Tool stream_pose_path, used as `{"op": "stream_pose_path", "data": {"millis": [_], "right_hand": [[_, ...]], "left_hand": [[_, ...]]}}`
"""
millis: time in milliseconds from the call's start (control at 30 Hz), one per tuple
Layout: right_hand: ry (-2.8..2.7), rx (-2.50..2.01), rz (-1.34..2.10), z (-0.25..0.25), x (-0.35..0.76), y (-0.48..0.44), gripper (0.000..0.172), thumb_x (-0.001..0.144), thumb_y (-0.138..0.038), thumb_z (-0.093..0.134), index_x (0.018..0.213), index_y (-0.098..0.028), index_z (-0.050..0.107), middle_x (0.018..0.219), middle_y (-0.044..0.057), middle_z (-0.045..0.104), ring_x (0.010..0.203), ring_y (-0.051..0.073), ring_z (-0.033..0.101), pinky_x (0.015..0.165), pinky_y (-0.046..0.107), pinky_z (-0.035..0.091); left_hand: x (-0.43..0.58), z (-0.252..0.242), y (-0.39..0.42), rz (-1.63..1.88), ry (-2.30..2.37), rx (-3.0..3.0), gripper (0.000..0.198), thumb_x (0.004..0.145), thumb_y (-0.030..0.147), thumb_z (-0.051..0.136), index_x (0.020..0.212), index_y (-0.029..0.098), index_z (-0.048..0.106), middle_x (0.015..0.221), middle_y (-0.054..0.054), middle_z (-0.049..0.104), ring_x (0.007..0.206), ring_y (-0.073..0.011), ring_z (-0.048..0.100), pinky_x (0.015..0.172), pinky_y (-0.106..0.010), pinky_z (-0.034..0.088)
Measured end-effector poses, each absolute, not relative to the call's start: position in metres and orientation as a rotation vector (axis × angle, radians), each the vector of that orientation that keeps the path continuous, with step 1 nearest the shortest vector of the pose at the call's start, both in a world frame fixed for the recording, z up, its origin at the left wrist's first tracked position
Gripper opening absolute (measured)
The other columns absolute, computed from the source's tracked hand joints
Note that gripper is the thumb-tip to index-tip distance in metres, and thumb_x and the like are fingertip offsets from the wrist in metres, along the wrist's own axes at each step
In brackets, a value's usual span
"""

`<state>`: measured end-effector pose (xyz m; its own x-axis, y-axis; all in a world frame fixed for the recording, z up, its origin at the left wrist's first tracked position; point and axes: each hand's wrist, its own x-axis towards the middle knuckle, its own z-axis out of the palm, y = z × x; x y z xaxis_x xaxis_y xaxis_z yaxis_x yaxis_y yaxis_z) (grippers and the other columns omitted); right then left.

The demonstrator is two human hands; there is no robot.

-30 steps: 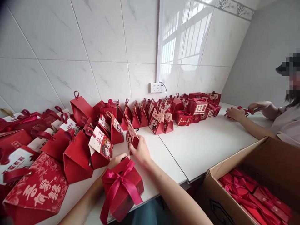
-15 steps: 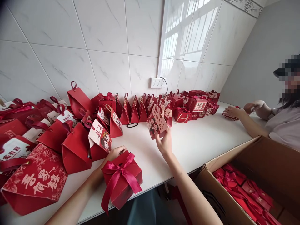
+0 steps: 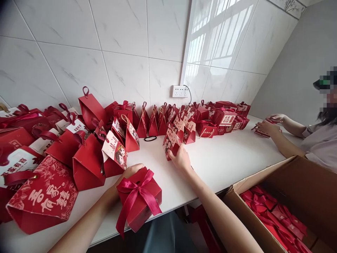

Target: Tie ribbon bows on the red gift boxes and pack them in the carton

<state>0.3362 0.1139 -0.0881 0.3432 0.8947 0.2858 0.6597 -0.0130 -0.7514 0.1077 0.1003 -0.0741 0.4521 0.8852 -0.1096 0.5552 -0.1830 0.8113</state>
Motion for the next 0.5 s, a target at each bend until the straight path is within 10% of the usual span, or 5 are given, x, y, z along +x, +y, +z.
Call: {"op": "stream_pose_path", "data": {"millis": [500], "right_hand": [[-1.526,-1.76,0.284,-0.087,0.331,0.157,0.031,0.08,-0.046,0.047,0.096,-0.021,0.038,0.104,0.016,0.062,0.102,0.032,0.059,0.08,0.044,0.048]], "left_hand": [[0.109,-0.081,0.108,0.528,1.272,2.076,0.026,0.068,0.03,0.047,0.057,0.021,0.024,0.056,0.003,0.035,0.058,-0.0132,0.033,0.054,-0.029,0.02]]}}
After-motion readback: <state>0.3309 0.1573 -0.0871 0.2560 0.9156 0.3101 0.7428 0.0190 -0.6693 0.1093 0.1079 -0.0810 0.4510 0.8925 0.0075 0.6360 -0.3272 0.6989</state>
